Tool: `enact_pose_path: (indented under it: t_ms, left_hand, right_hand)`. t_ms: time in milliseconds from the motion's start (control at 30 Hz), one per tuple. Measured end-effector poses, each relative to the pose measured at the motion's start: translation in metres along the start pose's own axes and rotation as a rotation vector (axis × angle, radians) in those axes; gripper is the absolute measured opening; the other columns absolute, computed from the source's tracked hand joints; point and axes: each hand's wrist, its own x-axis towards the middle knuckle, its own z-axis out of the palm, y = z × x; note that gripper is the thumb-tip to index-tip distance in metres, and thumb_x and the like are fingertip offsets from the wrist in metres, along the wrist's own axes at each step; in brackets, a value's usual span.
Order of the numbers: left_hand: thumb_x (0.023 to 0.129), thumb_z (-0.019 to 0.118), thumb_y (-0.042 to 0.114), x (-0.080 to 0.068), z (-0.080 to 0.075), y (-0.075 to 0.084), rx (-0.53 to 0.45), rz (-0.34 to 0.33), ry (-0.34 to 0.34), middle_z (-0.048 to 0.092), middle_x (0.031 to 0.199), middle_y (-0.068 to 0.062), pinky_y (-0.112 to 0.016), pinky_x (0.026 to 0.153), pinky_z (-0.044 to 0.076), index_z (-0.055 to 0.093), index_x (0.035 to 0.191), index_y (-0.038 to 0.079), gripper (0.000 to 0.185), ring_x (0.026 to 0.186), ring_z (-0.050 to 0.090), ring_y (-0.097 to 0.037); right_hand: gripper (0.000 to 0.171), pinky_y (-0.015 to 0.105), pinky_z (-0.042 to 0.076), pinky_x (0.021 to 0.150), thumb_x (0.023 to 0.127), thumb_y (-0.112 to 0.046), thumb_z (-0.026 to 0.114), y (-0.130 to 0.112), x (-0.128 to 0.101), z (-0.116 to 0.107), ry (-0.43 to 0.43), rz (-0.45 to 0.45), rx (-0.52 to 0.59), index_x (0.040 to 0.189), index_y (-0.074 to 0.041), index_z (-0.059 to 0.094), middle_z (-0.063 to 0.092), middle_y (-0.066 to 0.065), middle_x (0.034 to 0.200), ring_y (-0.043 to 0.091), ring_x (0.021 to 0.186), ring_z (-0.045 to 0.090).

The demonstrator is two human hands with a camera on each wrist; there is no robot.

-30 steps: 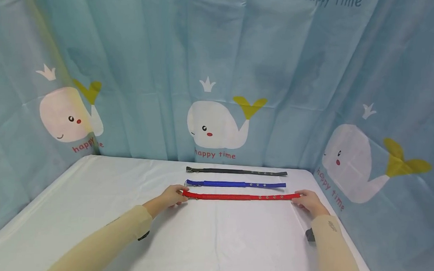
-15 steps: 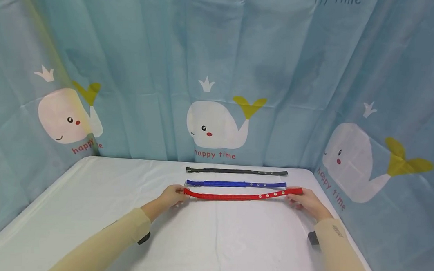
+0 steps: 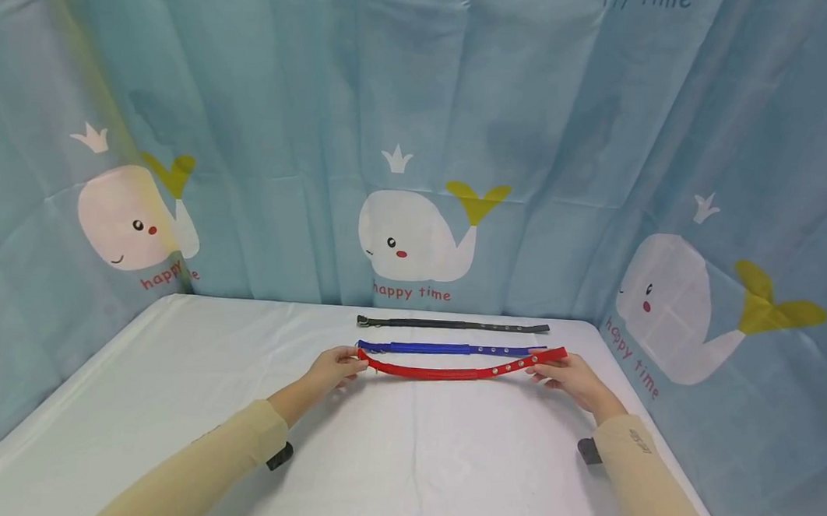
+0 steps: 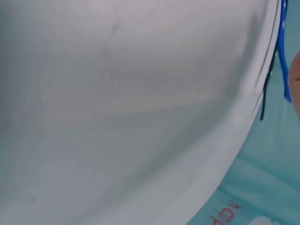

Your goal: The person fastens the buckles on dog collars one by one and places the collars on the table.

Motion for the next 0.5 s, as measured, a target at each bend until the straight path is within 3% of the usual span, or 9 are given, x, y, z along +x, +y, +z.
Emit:
enact_pose_path:
  t_ms: [300, 500]
  left_hand:
    - [0.091, 0.069, 0.018, -0.006, -0.002, 0.005, -0.04, 0.002, 0.023, 0.067, 0.098, -0.008, -0.039, 0.082, 0.049, 0.059, 0.125, 0.003, 0.039, 0.088, 0.062, -0.021]
    - [0.092, 0.068, 0.026, -0.011, -0.005, 0.008, -0.072, 0.041, -0.001, 0.067, 0.1, -0.006, -0.042, 0.085, 0.048, 0.06, 0.122, 0.004, 0.038, 0.094, 0.061, -0.022]
  right_hand:
    - [0.049, 0.029, 0.052, 0.078, 0.096, -0.017, 0.063, -0.008, 0.0, 0.012, -0.03, -0.045, 0.02, 0.129, 0.016, 0.048, 0.072, 0.009, 0.097, 0.017, 0.085, 0.066]
    - [0.054, 0.029, 0.053, 0.08, 0.098, -0.02, 0.06, -0.016, -0.002, 0.016, -0.037, -0.076, 0.007, 0.134, 0.016, 0.042, 0.07, 0.012, 0.102, 0.018, 0.089, 0.066]
